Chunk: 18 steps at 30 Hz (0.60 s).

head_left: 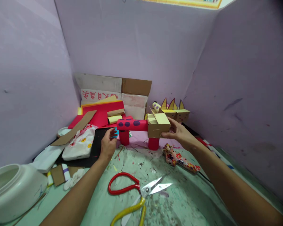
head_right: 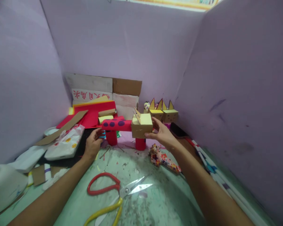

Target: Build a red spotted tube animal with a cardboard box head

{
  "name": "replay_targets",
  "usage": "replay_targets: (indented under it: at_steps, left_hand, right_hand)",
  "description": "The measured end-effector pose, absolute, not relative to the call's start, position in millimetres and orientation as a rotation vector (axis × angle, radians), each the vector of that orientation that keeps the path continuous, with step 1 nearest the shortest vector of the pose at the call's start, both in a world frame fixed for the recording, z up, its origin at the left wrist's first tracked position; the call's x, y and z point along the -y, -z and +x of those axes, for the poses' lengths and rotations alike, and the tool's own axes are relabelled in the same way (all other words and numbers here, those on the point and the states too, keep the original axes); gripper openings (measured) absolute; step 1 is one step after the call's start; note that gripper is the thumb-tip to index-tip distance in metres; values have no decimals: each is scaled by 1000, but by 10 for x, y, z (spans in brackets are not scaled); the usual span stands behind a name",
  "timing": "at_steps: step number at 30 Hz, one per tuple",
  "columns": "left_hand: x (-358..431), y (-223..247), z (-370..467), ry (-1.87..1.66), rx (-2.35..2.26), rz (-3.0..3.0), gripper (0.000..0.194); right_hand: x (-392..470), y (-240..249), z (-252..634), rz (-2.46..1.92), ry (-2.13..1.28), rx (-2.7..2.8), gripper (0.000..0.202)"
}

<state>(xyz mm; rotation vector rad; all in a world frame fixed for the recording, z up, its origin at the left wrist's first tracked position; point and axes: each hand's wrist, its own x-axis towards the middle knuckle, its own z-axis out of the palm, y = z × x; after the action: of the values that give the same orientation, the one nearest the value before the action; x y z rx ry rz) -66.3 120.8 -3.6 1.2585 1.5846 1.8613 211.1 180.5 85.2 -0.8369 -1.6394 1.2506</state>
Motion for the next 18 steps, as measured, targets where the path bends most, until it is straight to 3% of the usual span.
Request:
replay_targets:
  at_steps: [12,18]
  left_hand:
    - [-1197,-13,-642,-1928,-1494,1180,45]
    - [-1218,-23,-635,-1961,-1494,1098,41]
  right_hand:
    - [-1764,-760,2247,-946,-1155,1644,88]
    - [-1488,-690,2398,-880,-986,1293,64]
